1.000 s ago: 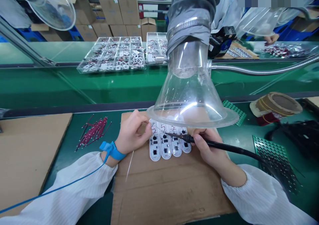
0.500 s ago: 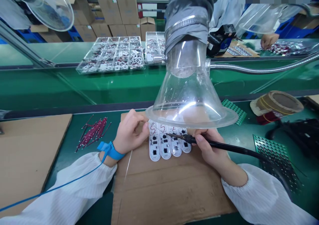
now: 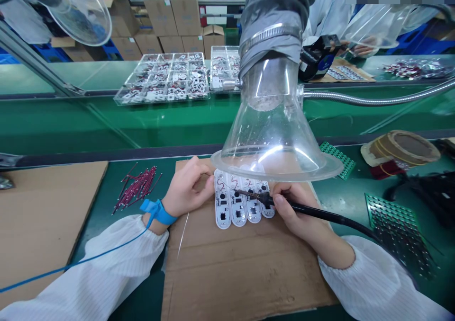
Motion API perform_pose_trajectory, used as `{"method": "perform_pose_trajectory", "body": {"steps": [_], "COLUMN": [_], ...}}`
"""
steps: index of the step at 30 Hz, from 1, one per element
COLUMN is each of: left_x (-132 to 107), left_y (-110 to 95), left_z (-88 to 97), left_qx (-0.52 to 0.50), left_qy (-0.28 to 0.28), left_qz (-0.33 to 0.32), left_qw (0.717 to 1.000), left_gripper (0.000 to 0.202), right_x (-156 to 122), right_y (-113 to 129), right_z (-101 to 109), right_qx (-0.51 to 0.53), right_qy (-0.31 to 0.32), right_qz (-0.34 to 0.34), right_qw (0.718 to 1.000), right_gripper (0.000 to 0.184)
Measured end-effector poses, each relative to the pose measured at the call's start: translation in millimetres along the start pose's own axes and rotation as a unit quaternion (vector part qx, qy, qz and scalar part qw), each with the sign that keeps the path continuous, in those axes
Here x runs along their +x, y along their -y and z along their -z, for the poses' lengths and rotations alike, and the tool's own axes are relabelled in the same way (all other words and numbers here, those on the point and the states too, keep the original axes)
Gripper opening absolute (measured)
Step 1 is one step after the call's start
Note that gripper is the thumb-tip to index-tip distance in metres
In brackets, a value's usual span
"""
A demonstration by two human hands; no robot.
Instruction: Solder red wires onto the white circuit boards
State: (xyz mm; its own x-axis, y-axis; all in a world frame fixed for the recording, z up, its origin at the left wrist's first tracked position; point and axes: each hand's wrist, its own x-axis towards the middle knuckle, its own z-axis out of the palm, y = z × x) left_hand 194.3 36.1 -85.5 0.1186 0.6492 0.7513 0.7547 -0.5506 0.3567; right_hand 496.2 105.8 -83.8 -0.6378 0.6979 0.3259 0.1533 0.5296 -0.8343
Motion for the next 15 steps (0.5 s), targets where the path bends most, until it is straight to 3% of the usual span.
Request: {"method": "perform_pose_trajectory", "body": {"steps": [8,15], "left_x": [-1.3,-1.0], "left_y": [0.1,7.2], "left_z": [-1.6,10.5], "left_qx": [0.004,0.014], "left_qy": [0.026,0.004], "left_qz": [-0.007,0.008], "left_qw": [1.0,1.0], "left_gripper": [0.014,0.014], "right_x": [3.8,5.1], "right_y": [8.4,8.1], "right_z": [1.1,0.5], "right_qx": [-0.057,-0.041], "right_qy": [-0.001,0.001], "right_qz": [0.02,-0.003], "right_qw": [0.998,0.999], "right_gripper": [0.014,0.017]}}
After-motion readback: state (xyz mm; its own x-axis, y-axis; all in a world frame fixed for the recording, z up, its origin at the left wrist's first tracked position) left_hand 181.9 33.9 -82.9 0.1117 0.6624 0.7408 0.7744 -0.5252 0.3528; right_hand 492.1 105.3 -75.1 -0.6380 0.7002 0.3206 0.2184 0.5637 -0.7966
